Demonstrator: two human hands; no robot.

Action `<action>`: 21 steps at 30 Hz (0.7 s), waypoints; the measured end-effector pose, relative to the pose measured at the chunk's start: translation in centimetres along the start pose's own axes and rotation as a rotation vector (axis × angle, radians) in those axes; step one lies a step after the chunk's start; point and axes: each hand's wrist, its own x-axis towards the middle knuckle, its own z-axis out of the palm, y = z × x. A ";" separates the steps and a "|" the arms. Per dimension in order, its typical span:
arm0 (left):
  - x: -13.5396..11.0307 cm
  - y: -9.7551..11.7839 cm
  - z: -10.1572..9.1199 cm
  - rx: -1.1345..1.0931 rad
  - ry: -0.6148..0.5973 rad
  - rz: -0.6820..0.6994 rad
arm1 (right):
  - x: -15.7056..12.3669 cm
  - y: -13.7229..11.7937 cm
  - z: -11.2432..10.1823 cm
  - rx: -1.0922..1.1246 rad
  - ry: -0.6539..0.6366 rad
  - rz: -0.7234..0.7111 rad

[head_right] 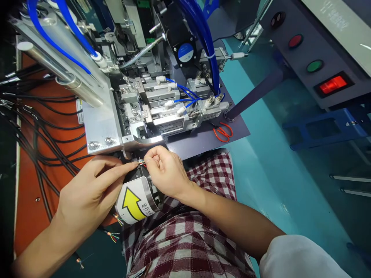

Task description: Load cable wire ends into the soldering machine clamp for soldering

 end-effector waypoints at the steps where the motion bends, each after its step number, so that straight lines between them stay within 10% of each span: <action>1: 0.0 0.0 0.0 -0.001 -0.002 0.002 | 0.0 -0.1 0.0 -0.032 0.009 -0.001; 8: -0.3 -0.1 0.2 -0.007 0.000 -0.005 | -0.1 -1.0 -1.1 -0.131 -0.005 0.115; 17: -0.2 -0.2 0.3 -0.012 0.015 -0.010 | -0.1 -1.5 -0.1 -0.179 0.046 -0.116; 21: 0.1 -0.1 0.1 -0.021 0.020 -0.010 | 0.6 -1.8 -0.5 0.055 -0.045 0.184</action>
